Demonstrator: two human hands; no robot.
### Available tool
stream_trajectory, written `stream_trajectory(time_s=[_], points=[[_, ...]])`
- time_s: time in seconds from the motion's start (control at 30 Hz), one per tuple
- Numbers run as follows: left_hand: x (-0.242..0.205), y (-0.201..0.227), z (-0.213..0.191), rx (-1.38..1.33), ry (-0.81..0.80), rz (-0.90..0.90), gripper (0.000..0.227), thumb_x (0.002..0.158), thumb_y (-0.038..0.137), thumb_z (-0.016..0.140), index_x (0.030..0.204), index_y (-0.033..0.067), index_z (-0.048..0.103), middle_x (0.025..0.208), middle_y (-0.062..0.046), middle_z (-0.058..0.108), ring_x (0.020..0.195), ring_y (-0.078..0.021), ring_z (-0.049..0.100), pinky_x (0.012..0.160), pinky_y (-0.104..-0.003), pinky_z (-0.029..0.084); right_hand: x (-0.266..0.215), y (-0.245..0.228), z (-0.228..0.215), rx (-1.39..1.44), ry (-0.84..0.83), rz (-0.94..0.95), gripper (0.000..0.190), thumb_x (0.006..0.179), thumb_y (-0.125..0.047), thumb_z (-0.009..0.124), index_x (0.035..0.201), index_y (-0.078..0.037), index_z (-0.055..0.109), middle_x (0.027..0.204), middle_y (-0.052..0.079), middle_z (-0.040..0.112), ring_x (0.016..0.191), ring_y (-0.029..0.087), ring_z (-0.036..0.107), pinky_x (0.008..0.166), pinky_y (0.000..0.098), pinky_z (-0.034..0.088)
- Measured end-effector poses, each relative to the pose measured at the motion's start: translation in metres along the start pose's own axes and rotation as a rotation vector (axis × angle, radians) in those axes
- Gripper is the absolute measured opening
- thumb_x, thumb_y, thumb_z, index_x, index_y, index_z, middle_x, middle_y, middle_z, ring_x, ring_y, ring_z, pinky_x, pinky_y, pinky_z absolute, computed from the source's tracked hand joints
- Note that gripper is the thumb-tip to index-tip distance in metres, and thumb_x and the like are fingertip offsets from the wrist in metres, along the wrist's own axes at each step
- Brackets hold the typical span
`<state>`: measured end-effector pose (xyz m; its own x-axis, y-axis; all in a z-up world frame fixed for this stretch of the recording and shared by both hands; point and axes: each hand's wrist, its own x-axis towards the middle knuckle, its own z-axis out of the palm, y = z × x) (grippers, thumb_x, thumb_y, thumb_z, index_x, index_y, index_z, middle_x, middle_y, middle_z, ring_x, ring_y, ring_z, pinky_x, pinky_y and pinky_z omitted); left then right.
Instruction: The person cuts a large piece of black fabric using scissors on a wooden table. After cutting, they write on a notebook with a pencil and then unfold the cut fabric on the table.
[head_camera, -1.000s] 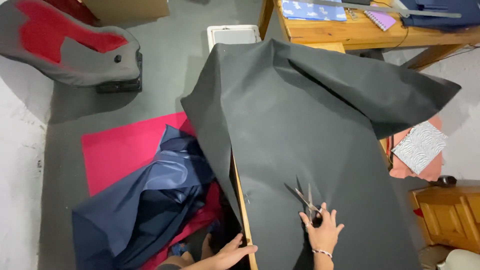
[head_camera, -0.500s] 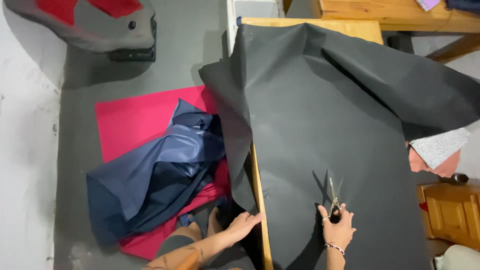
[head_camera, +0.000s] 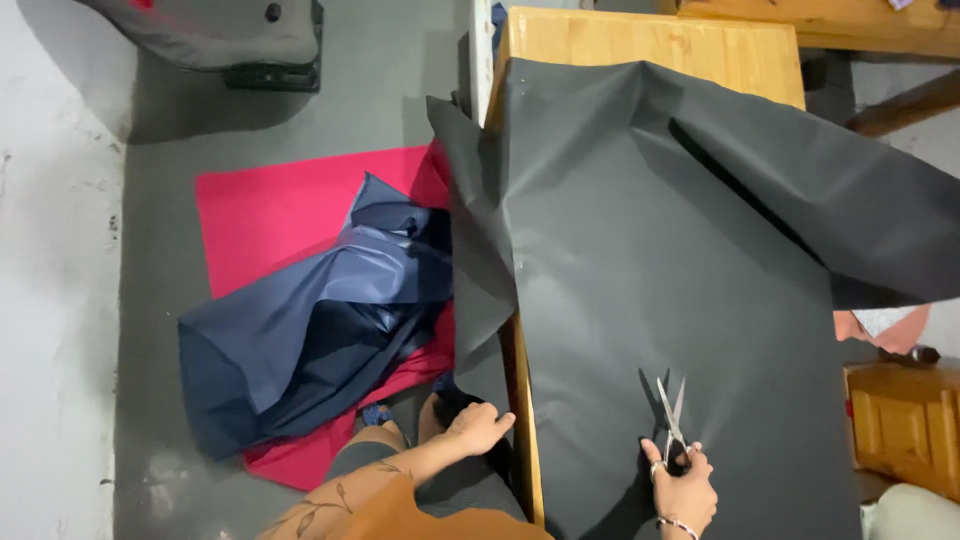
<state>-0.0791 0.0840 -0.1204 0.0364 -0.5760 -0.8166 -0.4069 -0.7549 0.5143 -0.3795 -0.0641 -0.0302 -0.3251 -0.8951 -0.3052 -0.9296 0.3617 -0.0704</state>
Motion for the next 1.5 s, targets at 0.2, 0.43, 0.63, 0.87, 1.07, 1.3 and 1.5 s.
stream_trajectory(time_s=[0.2,0.43,0.63,0.87,1.07,1.3,1.5], points=[[-0.008,0.015,-0.028,0.113,-0.074,0.049,0.064,0.103,0.055,0.044,0.099,-0.0032,0.069,0.116,-0.03,0.067,0.108,-0.0493,0.064,0.091,-0.052,0.05,0.016,-0.01,0.016,0.201,0.15,-0.171,0.065,0.089,-0.07,0.069,0.093,-0.004,0.065,0.112,0.011,0.065,0.126,0.038,0.056,0.124,0.064,0.018],[0.002,-0.009,-0.025,0.213,-0.087,0.092,0.069,0.1,0.062,0.043,0.095,-0.002,0.068,0.107,-0.029,0.069,0.107,-0.0476,0.064,0.091,-0.053,0.049,0.031,-0.105,-0.003,0.351,0.134,-0.413,0.038,0.081,-0.046,0.082,0.098,-0.014,0.074,0.098,0.009,0.074,0.091,0.029,0.068,0.093,0.0415,0.05],[-0.035,0.017,-0.076,0.193,-0.299,-0.075,0.104,0.085,0.089,0.037,0.119,-0.0047,0.066,0.128,-0.027,0.064,0.118,-0.0412,0.062,0.095,-0.044,0.05,0.005,-0.18,-0.016,0.452,-0.382,-0.541,0.017,0.081,-0.028,0.078,0.082,-0.016,0.065,0.098,-0.005,0.082,0.086,0.01,0.069,0.083,0.03,0.053],[-0.052,0.104,-0.164,0.632,-0.571,0.07,0.045,0.085,0.052,0.06,0.08,0.0098,0.073,0.076,-0.004,0.075,0.074,-0.0204,0.072,0.071,-0.036,0.057,0.034,-0.185,-0.018,0.581,-0.24,-0.397,0.017,0.082,-0.026,0.078,0.081,-0.016,0.064,0.102,-0.002,0.08,0.092,0.012,0.07,0.089,0.0285,0.051],[0.043,0.225,-0.252,0.48,0.312,0.558,0.033,0.089,0.041,0.056,0.088,0.0138,0.076,0.087,-0.016,0.074,0.092,-0.038,0.074,0.075,-0.05,0.062,0.135,-0.171,-0.024,0.505,0.105,-0.429,0.045,0.09,-0.055,0.081,0.097,-0.014,0.063,0.108,0.01,0.075,0.109,0.04,0.068,0.097,0.0531,0.052],[0.177,0.236,-0.301,0.685,0.697,0.476,0.064,0.096,0.053,0.06,0.144,0.0127,0.055,0.159,-0.023,0.036,0.152,-0.0396,0.028,0.122,-0.056,0.029,0.336,-0.228,-0.048,0.263,0.286,-0.597,0.071,0.081,-0.079,0.076,0.103,-0.013,0.06,0.099,0.015,0.071,0.104,0.042,0.069,0.096,0.0562,0.051],[0.171,0.256,-0.323,0.876,0.73,0.402,0.079,0.095,0.059,0.056,0.159,0.0167,0.037,0.167,-0.023,0.022,0.157,-0.0381,0.016,0.126,-0.059,0.015,0.387,-0.305,-0.128,0.089,0.184,-0.536,0.078,0.092,-0.078,0.064,0.12,-0.005,0.055,0.135,0.023,0.068,0.138,0.046,0.051,0.118,0.0692,0.016]])
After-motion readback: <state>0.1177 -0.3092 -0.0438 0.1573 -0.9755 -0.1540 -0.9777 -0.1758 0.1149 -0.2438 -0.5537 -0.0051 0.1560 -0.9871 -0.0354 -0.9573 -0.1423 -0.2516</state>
